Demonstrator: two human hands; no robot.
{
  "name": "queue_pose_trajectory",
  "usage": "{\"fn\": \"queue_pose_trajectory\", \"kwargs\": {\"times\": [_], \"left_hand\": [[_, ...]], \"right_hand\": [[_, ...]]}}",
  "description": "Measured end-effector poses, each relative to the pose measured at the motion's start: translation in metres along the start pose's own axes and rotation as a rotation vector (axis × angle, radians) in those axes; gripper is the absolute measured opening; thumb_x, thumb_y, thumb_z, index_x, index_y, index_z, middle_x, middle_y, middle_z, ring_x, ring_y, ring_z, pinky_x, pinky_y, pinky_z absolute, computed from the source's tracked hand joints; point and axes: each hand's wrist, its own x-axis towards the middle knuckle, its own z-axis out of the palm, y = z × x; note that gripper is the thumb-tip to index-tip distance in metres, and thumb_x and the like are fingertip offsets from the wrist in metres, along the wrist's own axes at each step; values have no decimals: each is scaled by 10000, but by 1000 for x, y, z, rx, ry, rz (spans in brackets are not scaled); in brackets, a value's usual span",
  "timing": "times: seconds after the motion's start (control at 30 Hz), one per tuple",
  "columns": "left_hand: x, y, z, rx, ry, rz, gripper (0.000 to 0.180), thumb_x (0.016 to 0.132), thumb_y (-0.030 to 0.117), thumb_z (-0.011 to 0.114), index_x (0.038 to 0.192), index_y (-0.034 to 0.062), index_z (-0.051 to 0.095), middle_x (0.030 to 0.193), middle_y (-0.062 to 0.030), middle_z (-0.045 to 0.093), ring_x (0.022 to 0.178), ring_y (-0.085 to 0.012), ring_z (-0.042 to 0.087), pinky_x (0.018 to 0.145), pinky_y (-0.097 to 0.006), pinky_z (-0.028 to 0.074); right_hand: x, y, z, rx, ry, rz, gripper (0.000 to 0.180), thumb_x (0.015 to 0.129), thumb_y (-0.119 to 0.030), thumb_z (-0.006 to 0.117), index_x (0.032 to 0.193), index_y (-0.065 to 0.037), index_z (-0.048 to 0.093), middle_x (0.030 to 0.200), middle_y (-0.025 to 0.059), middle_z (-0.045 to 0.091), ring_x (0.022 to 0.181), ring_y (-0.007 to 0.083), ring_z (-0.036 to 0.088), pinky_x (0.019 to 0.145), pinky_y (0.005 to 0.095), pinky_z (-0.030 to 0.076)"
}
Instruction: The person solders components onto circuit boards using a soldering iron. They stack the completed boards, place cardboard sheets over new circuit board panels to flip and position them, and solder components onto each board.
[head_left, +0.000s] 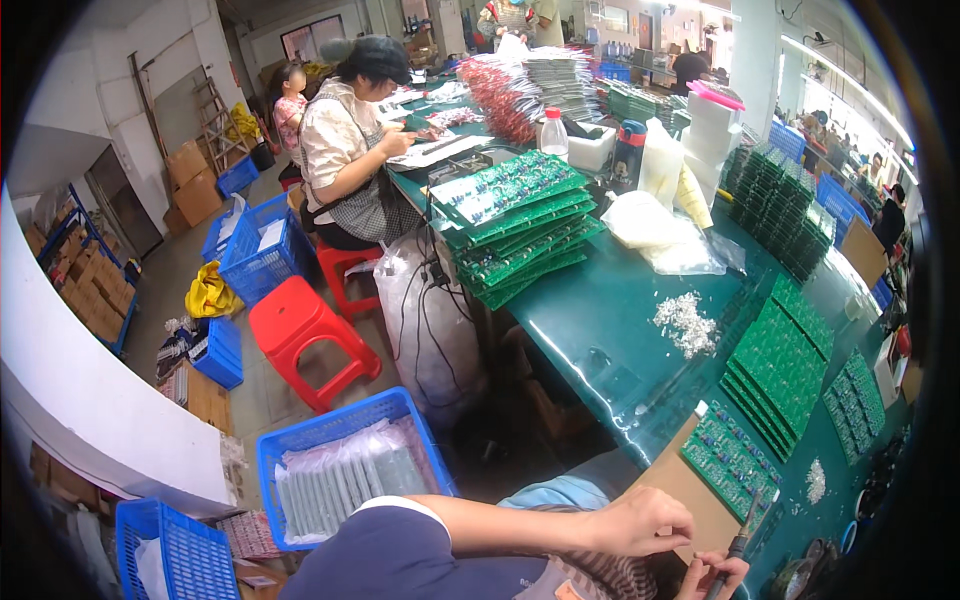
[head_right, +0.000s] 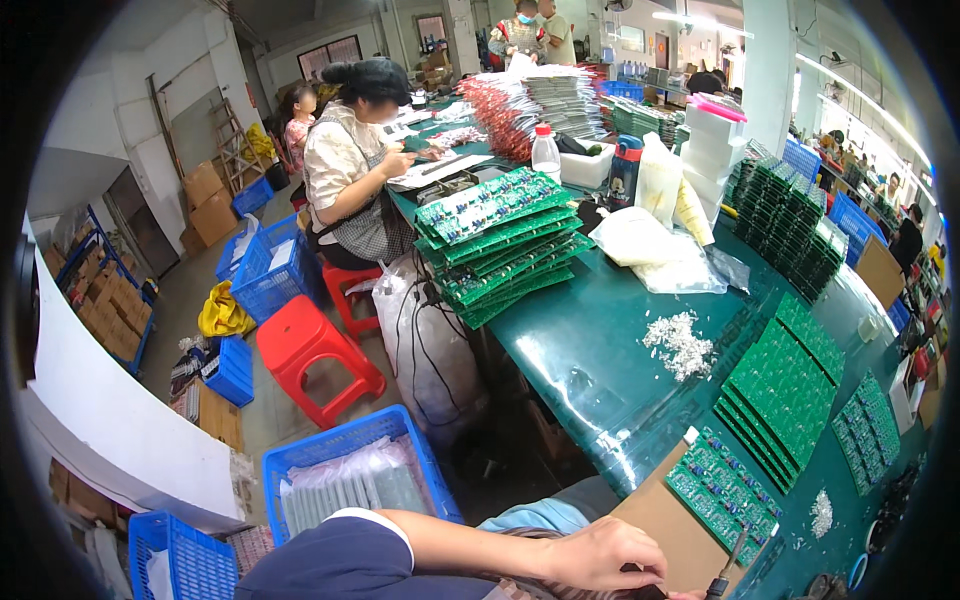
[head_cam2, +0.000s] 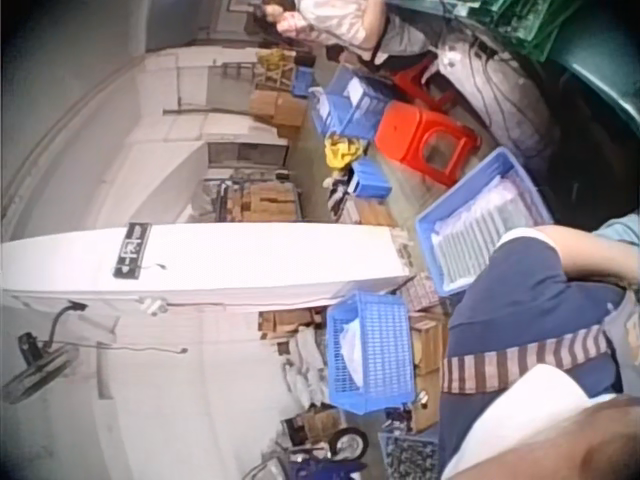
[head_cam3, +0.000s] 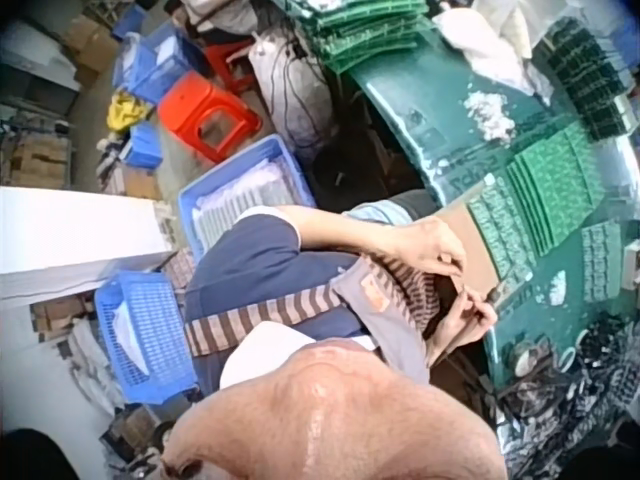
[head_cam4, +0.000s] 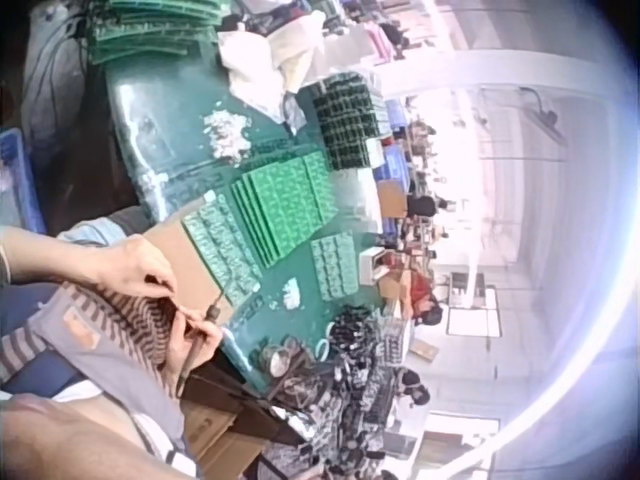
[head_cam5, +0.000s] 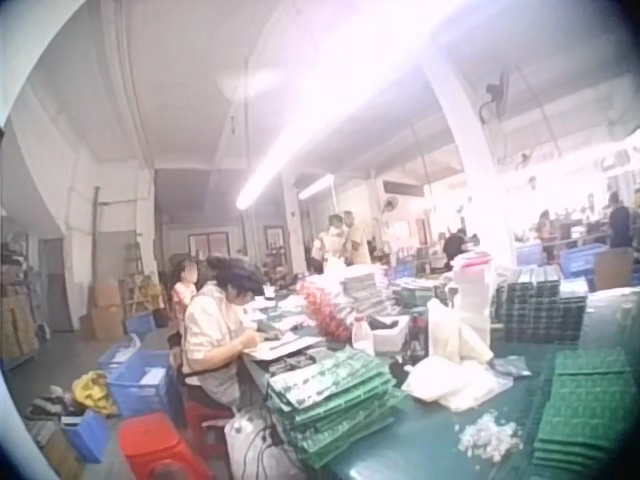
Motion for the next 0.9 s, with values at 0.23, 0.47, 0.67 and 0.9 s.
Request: {"fn": "queue_pose_trajectory", "kwargs": {"times": [0.23, 0.47, 0.67, 0.9], "left_hand": [[-3, 3, -2, -99, -40, -30, 84, 813, 82, 675, 820, 12, 631, 732, -131, 662, 692, -285, 669, 607, -366, 503], [0, 3, -8, -108, -166, -34, 103, 831, 87, 684, 913, 32, 655, 829, -93, 679, 770, -269, 658, 669, -352, 507], [7, 0, -6, -99, -172, -89, 92, 838, 94, 683, 909, 40, 661, 824, -87, 675, 758, -266, 650, 661, -348, 510], [38, -26, -20, 315, -37, 68, 82, 803, 93, 698, 854, 54, 647, 778, -58, 639, 723, -233, 642, 606, -345, 515]], "right_hand": [[-3, 0, 3, 40, -2, -33, 305, 887, 83, 623, 1034, -67, 402, 965, 165, 609, 846, 195, 604, 776, 306, 499], [-9, -1, 4, 127, 70, 62, 311, 886, 89, 618, 1052, -84, 421, 919, 119, 591, 846, 187, 584, 804, 311, 487], [-4, 6, 4, 202, 92, 75, 315, 874, 81, 636, 1070, -78, 447, 934, 118, 600, 841, 194, 587, 805, 327, 485], [19, 15, -3, -3, 210, 2, 97, 999, -118, 524, 1032, -45, 470, 966, 169, 640, 854, 213, 596, 793, 346, 478]]}}
